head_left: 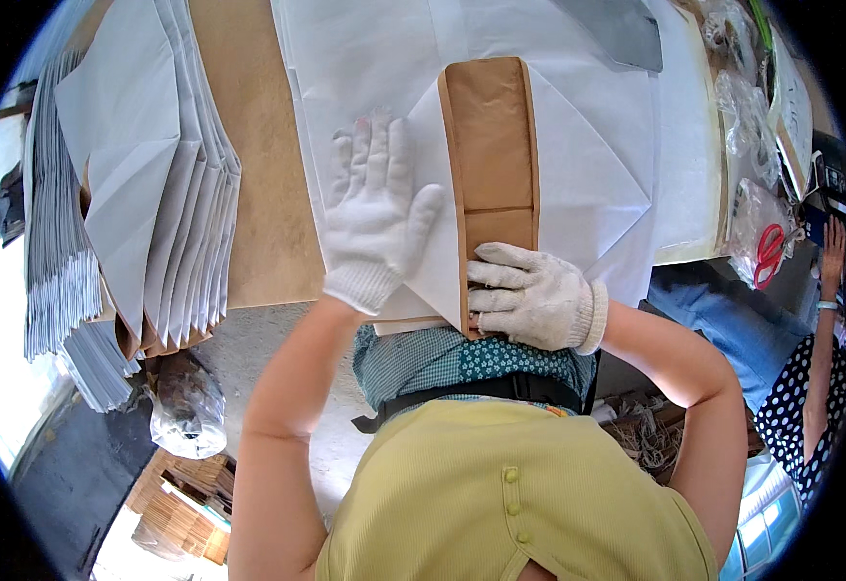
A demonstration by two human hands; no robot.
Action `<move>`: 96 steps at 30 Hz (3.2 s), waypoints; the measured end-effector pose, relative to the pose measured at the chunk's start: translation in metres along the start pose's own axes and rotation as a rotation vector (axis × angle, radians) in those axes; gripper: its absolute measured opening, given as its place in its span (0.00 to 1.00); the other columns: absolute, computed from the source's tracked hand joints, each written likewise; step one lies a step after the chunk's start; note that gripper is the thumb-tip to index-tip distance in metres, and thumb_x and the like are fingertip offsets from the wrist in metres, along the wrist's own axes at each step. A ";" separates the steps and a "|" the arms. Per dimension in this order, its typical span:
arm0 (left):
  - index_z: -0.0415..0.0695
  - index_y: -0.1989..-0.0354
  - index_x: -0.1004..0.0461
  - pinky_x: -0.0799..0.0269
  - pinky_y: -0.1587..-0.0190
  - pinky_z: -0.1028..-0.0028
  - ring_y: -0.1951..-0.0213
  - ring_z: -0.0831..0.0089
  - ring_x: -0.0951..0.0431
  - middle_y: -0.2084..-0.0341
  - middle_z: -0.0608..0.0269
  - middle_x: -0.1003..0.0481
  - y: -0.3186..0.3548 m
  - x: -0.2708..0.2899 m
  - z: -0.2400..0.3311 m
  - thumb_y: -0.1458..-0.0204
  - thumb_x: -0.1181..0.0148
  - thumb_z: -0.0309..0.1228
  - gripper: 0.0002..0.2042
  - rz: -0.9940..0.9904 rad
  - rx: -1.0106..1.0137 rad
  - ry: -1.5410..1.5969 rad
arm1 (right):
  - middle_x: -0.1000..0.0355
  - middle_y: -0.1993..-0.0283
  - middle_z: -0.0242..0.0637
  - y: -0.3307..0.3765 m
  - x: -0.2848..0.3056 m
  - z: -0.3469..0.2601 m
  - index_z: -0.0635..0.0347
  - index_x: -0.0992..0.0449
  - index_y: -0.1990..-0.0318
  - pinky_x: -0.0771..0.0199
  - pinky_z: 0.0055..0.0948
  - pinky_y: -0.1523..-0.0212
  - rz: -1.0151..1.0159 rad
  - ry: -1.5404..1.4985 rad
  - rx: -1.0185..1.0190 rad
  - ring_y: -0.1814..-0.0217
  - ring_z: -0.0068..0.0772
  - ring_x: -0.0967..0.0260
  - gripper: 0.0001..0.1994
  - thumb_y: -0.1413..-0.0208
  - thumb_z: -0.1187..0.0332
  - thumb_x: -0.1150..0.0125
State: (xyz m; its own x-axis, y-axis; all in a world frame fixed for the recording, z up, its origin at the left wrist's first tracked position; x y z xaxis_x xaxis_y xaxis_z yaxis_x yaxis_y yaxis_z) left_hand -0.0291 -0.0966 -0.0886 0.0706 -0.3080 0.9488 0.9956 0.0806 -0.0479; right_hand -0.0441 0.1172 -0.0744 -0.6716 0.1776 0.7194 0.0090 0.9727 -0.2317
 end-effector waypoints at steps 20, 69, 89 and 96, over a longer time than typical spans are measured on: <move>0.34 0.25 0.42 0.57 0.20 0.52 0.23 0.45 0.45 0.26 0.38 0.41 -0.047 -0.011 0.044 0.38 0.43 0.57 0.43 0.127 0.012 0.102 | 0.36 0.25 0.50 -0.013 0.077 0.112 0.62 0.30 0.30 0.48 0.57 0.21 0.333 0.444 -0.634 0.21 0.58 0.43 0.34 0.41 0.53 0.35; 0.36 0.25 0.41 0.47 0.23 0.49 0.27 0.43 0.38 0.29 0.40 0.36 0.064 0.009 -0.001 0.40 0.40 0.49 0.39 0.085 0.045 -0.089 | 0.25 0.44 0.43 0.119 0.215 0.155 0.69 0.26 0.38 0.18 0.34 0.53 1.141 -0.208 -1.093 0.50 0.33 0.23 0.25 0.37 0.62 0.30; 0.45 0.60 0.19 0.22 0.59 0.62 0.61 0.57 0.18 0.63 0.60 0.21 0.043 0.046 -0.068 0.63 0.21 0.24 0.19 -0.084 -0.314 0.408 | 0.24 0.61 0.35 0.101 0.111 0.077 0.64 0.20 0.52 0.26 0.29 0.57 0.455 -0.088 -1.301 0.59 0.26 0.26 0.14 0.46 0.76 0.31; 0.41 0.60 0.22 0.23 0.52 0.57 0.53 0.56 0.20 0.57 0.57 0.23 0.045 0.057 -0.033 0.62 0.23 0.27 0.19 -0.018 -0.446 0.118 | 0.22 0.60 0.41 0.066 0.122 0.069 0.58 0.23 0.58 0.24 0.43 0.52 0.072 0.600 -0.890 0.55 0.46 0.24 0.14 0.50 0.70 0.26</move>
State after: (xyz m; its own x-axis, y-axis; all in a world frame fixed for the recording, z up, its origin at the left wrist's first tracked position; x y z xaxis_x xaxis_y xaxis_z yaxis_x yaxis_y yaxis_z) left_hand 0.0214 -0.1417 -0.0472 0.0342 -0.4136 0.9098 0.9243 -0.3331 -0.1862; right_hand -0.1770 0.1925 -0.0470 -0.1769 0.0477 0.9831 0.7331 0.6729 0.0993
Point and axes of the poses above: each hand's wrist, its own y-axis away from the middle knuckle, its own x-axis out of the back of the hand, z = x × y, the point moved 4 cm from there along -y, towards the middle knuckle
